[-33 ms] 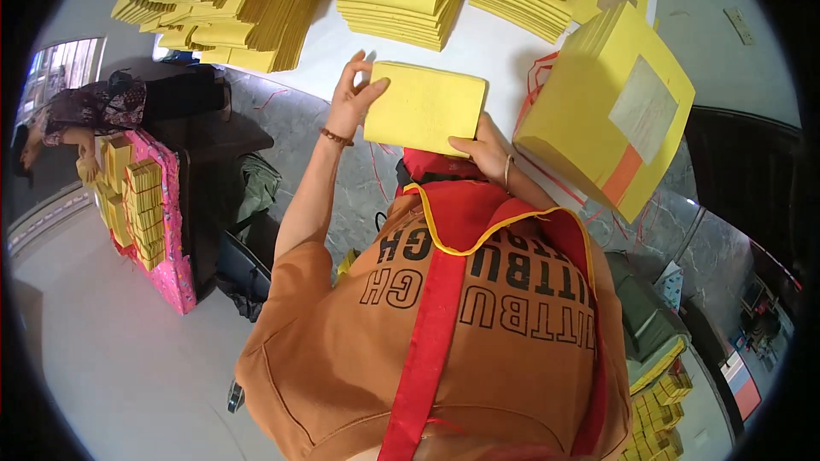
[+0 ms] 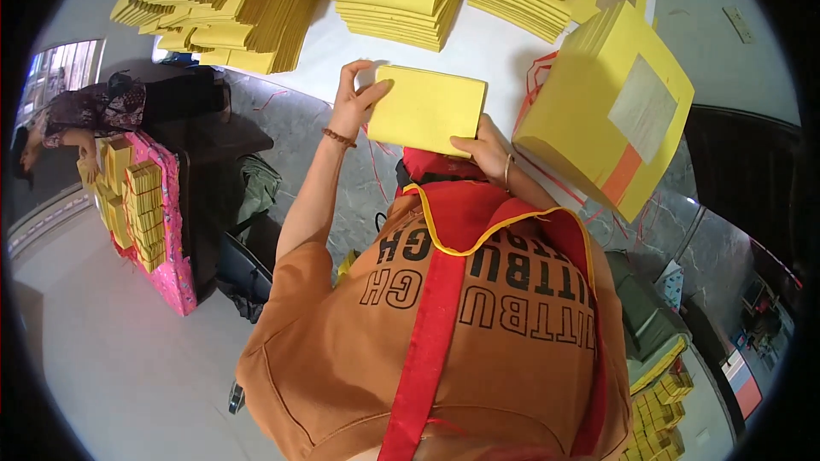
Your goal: Stack and organize yellow ceremonial paper on a table.
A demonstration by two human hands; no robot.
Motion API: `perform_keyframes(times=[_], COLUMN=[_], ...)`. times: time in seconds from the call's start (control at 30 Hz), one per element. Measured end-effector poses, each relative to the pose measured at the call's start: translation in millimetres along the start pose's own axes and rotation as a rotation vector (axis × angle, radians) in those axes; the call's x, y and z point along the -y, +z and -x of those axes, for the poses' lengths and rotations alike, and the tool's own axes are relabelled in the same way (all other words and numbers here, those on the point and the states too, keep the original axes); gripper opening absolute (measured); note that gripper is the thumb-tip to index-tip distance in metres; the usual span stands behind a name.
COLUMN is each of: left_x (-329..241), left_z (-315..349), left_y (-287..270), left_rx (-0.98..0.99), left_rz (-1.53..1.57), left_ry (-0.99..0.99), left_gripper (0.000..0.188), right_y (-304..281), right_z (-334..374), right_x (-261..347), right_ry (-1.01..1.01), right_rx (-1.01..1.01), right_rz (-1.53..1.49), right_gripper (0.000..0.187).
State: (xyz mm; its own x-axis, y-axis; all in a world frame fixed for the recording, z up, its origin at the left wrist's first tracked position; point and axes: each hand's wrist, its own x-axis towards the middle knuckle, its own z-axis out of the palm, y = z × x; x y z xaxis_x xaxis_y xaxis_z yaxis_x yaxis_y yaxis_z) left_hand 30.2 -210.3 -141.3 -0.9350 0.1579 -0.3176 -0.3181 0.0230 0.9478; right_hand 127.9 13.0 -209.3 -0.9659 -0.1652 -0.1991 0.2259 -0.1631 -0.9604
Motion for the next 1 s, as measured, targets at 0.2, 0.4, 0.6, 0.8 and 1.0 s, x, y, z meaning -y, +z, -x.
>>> perform_keyframes(times=[0.2,0.4,0.6,0.8,1.0], left_x=[42,32,36,43,53], left_z=[18,35,6,-29,-31], left_y=[-4,18,11,-2,-5], left_rx=[-0.313,-0.315,-0.172,-0.213,-0.242], left_rz=[-0.22,0.16,-0.027,-0.102,-0.703], left_ry=[-0.013,-0.118,-0.025,0.06,0.277], left_gripper=[0.046,0.057,0.064,0.043,0.046], right_y=[0,2,17,29,24], right_z=[4,2,-15,-18,-15], right_x=[38,46,50,53,39], right_ry=[0.457,0.429,0.276,0.207,-0.151], right_rx=[-0.006,0.011,-0.234,-0.207,-0.305], right_rz=[-0.326,-0.259,-0.139,0.006,0.581], right_gripper=[0.035,0.039,0.058,0.072,0.071])
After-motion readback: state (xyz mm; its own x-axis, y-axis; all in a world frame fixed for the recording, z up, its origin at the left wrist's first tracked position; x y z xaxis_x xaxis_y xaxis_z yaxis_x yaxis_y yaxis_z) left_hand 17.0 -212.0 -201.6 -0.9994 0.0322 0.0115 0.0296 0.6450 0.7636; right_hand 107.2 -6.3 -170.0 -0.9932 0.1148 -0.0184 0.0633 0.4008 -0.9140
